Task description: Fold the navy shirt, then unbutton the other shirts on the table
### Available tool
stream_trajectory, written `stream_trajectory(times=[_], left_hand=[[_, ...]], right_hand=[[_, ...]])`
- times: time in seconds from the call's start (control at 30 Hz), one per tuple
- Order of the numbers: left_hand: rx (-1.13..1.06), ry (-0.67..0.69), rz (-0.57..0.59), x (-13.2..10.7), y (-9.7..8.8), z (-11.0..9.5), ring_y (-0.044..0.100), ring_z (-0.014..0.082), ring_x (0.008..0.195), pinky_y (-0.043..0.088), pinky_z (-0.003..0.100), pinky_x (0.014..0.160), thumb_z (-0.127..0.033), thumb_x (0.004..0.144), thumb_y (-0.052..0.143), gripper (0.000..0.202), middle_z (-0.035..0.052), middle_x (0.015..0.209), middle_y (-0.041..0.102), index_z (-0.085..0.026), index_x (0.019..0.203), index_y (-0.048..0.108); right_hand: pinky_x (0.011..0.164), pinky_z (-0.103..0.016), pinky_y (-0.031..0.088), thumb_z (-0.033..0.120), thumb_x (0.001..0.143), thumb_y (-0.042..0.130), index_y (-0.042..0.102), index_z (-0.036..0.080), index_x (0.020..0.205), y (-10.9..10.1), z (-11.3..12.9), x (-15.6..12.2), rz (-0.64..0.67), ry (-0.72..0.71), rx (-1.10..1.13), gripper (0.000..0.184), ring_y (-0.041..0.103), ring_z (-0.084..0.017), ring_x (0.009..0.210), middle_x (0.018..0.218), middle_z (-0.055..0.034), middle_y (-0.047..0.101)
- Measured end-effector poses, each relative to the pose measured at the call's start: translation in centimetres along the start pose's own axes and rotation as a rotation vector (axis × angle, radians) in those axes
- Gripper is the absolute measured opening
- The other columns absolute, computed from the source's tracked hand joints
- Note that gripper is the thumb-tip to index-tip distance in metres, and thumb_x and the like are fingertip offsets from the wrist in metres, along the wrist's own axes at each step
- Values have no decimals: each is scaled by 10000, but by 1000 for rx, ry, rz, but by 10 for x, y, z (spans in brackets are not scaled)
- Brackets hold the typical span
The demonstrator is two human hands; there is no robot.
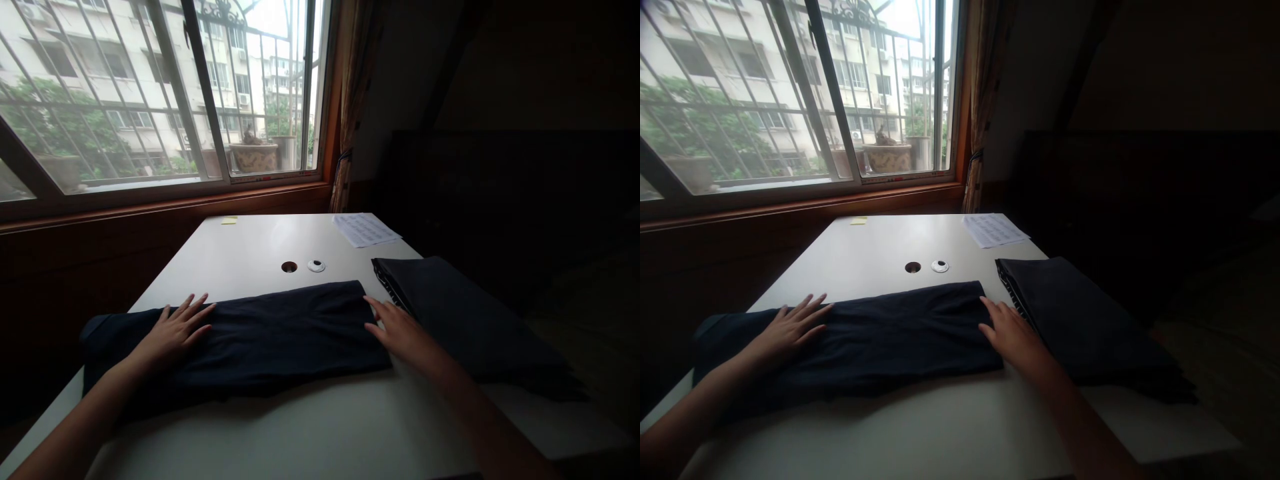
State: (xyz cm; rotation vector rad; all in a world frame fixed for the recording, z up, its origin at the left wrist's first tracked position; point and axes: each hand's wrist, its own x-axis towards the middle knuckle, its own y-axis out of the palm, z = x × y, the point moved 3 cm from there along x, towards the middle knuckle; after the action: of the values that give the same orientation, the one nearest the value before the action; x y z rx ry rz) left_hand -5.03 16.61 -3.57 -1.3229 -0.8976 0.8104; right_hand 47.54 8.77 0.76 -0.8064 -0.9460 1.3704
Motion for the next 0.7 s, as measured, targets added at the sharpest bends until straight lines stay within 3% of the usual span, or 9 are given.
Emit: stream_trajectory(times=[0.07,0.17,0.23,0.3,0.4,0.53,0.6,0.7], left_hand=[[-13,96,-58,16,-10,-34,168,329,1526,142,655,1189,-533,1038,319,548,15,1650,210,-361,1556,276],[-51,224,-86,40,-13,-85,193,292,1525,121,607,1213,-542,1038,325,552,22,1643,240,-356,1556,282],[-84,265,-71,51,-8,-107,202,282,1524,119,579,1220,-547,1036,330,562,35,1637,261,-343,1558,281],[-110,258,-54,56,-1,-114,206,278,1523,119,559,1225,-554,1034,329,577,44,1633,266,-332,1563,267],[-118,193,-13,52,8,-97,190,275,1527,130,543,1225,-568,1032,311,589,30,1642,230,-336,1568,238],[-73,50,33,35,11,-48,164,284,1532,131,554,1220,-574,1031,292,602,28,1645,210,-317,1572,234],[-46,-25,41,24,13,-23,145,292,1534,135,566,1214,-560,1033,283,609,35,1647,201,-296,1578,220],[-7,-116,44,7,16,7,142,293,1535,148,548,1216,-535,1030,282,631,53,1647,199,-248,1587,209]], right_hand=[[1111,-449,381,371,968,512,478,215,1478,13,36,14,-74,-149,-50,534,524,-305,1282,1362,-139,591],[1216,-457,241,448,1017,397,414,196,1522,52,89,36,28,-372,-86,565,270,-282,1495,1610,-99,340],[1227,-474,203,527,1021,339,348,174,1554,77,105,47,102,-392,-132,639,213,-276,1519,1640,-103,260],[1237,-484,154,576,1016,299,306,174,1570,93,101,57,129,-360,-181,685,179,-266,1529,1650,-97,217],[1242,-487,107,597,1010,265,260,174,1584,93,63,69,106,-243,-234,713,145,-252,1537,1660,-88,176],[1239,-487,112,515,1021,258,216,164,1593,72,0,78,42,-33,-270,672,145,-242,1537,1664,-98,164],[1237,-484,123,488,1019,264,203,171,1595,65,-18,81,58,0,-267,661,138,-241,1538,1667,-87,155],[1233,-509,127,495,1014,266,209,179,1594,64,-27,82,76,12,-249,664,134,-262,1538,1669,-77,157]])
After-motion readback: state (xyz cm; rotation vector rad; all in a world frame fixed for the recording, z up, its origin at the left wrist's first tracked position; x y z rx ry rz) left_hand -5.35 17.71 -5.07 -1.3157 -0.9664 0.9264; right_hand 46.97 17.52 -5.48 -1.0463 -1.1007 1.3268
